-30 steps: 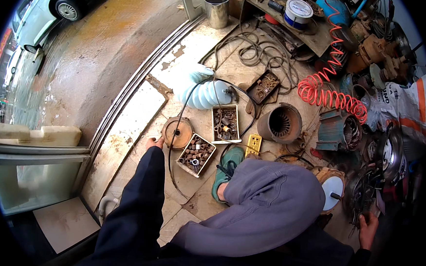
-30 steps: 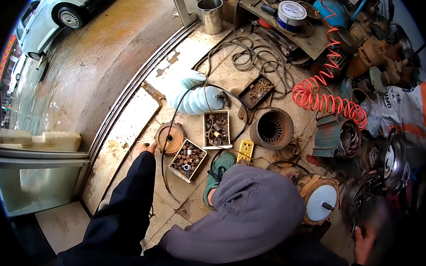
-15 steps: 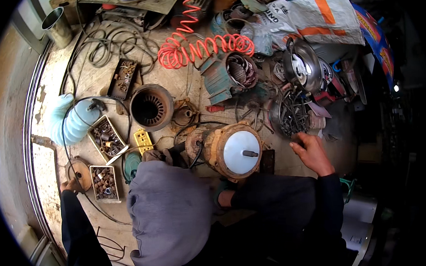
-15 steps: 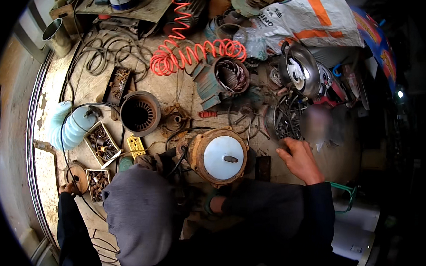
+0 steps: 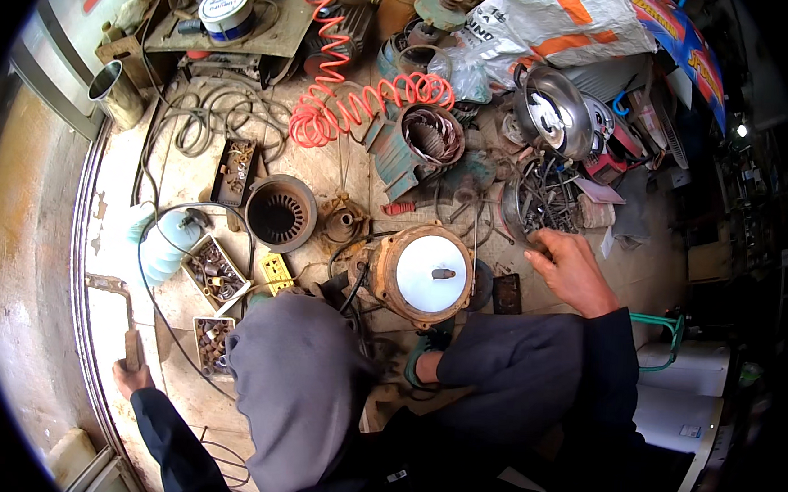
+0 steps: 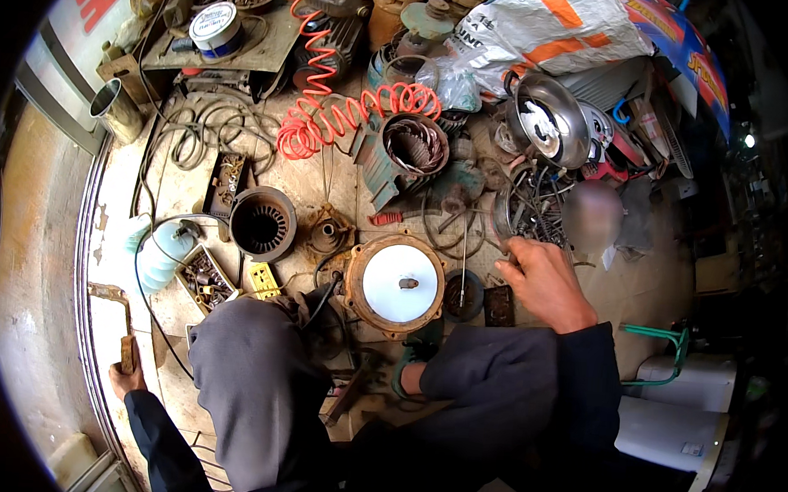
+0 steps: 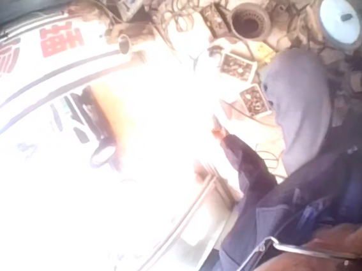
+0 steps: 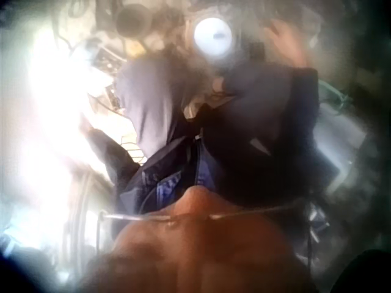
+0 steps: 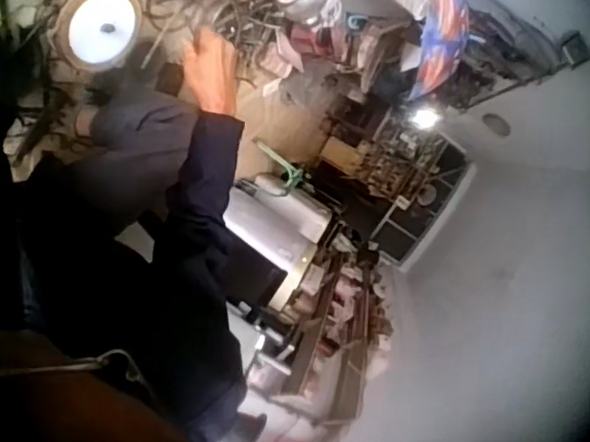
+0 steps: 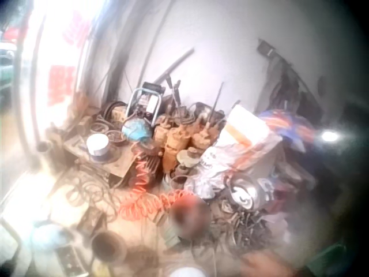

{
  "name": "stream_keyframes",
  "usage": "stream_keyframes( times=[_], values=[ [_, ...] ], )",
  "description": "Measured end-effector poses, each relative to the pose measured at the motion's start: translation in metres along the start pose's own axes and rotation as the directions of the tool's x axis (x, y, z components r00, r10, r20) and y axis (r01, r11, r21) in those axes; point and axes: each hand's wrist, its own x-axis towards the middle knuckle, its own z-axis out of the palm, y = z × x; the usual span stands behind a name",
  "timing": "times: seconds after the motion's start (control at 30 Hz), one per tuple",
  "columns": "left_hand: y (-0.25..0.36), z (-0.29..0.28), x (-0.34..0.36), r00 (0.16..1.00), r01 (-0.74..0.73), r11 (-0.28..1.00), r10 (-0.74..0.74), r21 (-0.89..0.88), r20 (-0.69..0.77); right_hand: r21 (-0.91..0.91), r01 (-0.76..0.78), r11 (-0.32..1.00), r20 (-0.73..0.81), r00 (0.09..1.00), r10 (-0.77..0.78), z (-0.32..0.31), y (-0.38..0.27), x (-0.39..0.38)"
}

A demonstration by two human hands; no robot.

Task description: The person sits on the floor and works on a circular mechanical part, using a screwdriver to remove a white disc and a metal cover. They handle a container of bolts and screws, placing them on the floor, and repeatedly assemble and disassemble the components.

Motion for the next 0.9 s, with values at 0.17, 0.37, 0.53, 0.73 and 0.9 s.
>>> stream_keyframes(
  times=[0.17, 0.37, 0.53, 0.73, 0.9],
  values=[
    [-0.099, -0.069, 0.041, 0.989, -0.100, 0.916, 0.048, -0.389, -0.139, 0.094, 0.086, 0.992, -0.162, 0.984, -0.070, -0.003, 0.000, -0.011],
    [-0.051, -0.196, 0.054, 0.989, -0.140, 0.154, -0.016, -0.978, -0.144, 0.370, 0.169, 0.914, -0.346, 0.938, -0.033, -0.013, -0.029, -0.018],
    [0.217, -0.348, -0.029, 0.863, -0.004, -0.089, 0.502, -0.996, -0.048, 0.767, 0.235, 0.597, -0.338, 0.939, 0.064, -0.004, -0.027, -0.023],
    [0.408, -0.357, -0.146, 0.594, 0.446, -0.156, 0.788, -0.881, 0.162, 0.954, 0.232, 0.190, -0.255, 0.961, 0.105, 0.004, -0.034, -0.045],
    [0.467, -0.299, -0.218, 0.468, 0.644, -0.075, 0.825, -0.762, 0.315, 0.965, 0.167, 0.201, -0.171, 0.985, 0.002, 0.013, -0.034, -0.053]
  ],
)
